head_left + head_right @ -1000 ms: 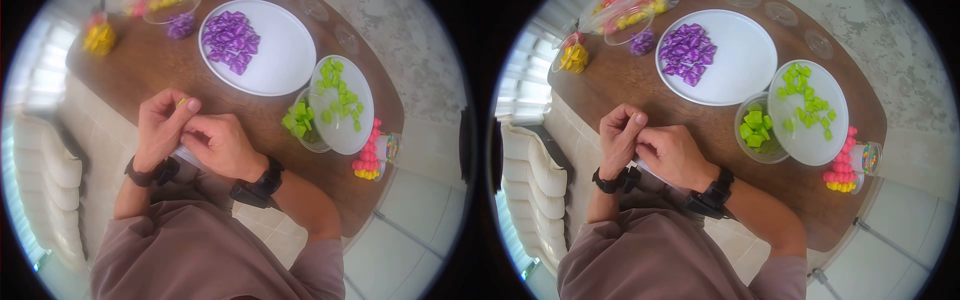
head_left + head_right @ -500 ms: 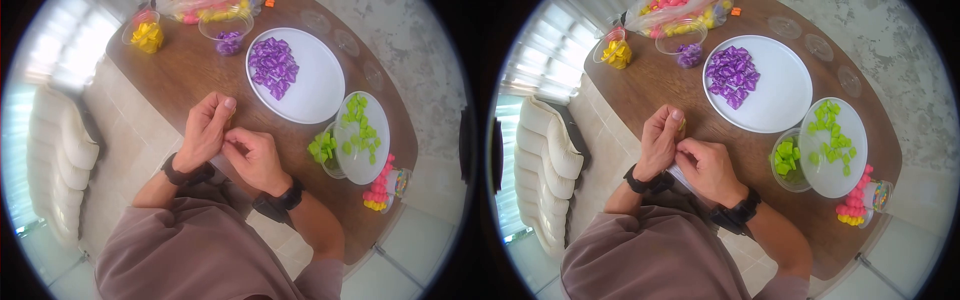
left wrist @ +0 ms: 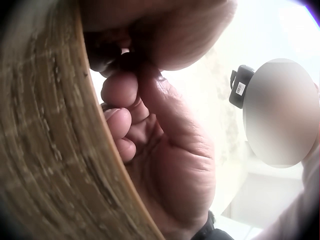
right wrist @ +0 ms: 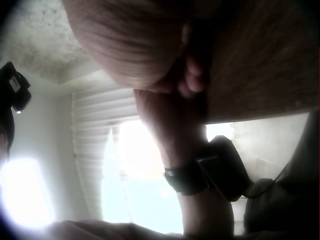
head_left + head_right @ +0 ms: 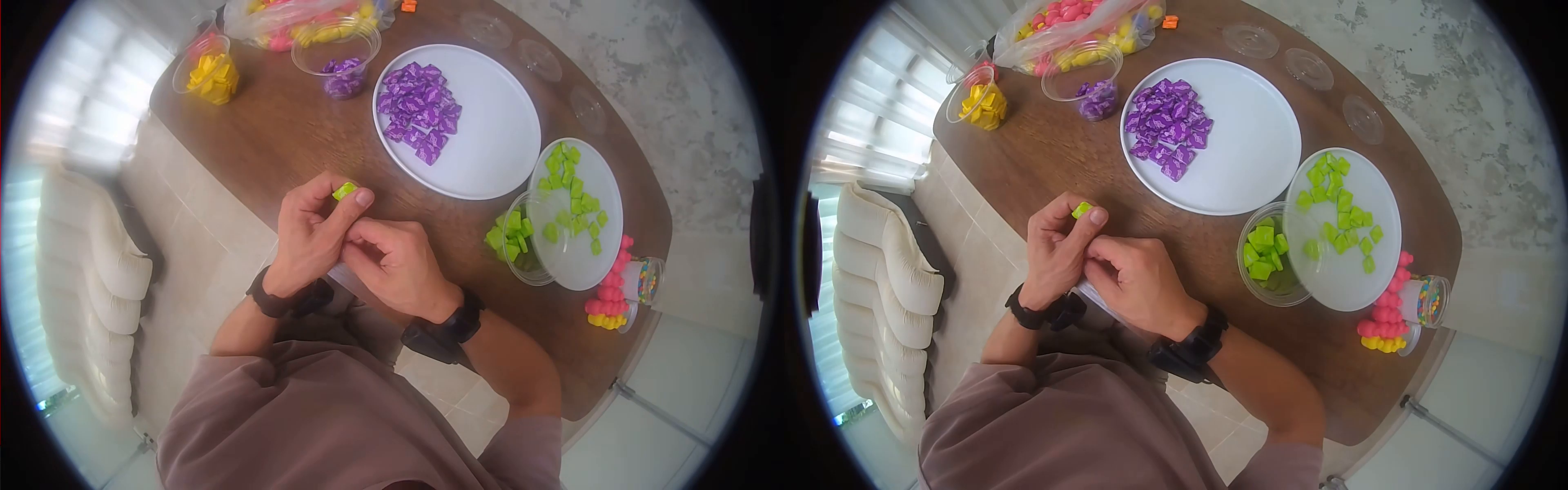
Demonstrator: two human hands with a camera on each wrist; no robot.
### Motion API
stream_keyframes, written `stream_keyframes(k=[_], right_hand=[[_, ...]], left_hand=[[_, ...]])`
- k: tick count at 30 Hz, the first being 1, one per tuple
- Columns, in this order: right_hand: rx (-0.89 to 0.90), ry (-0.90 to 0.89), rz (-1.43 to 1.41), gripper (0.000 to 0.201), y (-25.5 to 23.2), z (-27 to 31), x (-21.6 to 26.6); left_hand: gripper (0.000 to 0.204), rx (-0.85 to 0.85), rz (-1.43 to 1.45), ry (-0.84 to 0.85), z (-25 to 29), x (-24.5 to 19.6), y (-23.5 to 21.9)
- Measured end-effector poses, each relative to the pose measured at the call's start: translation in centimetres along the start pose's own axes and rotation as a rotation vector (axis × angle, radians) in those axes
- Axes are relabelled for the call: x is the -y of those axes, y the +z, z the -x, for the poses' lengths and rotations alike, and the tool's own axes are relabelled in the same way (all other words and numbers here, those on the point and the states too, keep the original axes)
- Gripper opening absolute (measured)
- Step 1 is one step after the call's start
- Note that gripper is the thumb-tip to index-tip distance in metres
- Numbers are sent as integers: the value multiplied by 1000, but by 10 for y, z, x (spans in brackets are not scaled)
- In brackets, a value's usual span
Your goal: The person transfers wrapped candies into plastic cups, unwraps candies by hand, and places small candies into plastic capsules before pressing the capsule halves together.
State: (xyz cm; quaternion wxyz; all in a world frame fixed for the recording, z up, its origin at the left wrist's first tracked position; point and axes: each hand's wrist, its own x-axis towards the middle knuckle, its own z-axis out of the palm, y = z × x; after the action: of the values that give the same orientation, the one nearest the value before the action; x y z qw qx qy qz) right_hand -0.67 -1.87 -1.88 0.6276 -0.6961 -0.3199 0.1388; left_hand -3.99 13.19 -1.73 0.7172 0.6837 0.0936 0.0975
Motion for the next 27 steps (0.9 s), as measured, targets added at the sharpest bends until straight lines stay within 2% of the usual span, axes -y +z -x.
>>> stream_keyframes(k=[10,12,18,22,25,27], right_hand=[[-16,3,-4,7,-1,0,0],[-9,3,14,7,-1,0,2],[8,4,19,7,-2,0,2],[-9,12,21,7,-1,1,1],[-10,0,25,7,0,1,0],[-13,-4,-22,7,0,0,-3]], left_hand=[[17,-9,-64,-13,-2,-4,3],[27,-48,87,-95,-3,-2,2],[38,-66,7,-112,0,-6,-2],[39,-49,-94,-41,2,-2,-1],[32,-95,98,-53,1,2,-4],[27,-135,77,-27,-1,0,3]])
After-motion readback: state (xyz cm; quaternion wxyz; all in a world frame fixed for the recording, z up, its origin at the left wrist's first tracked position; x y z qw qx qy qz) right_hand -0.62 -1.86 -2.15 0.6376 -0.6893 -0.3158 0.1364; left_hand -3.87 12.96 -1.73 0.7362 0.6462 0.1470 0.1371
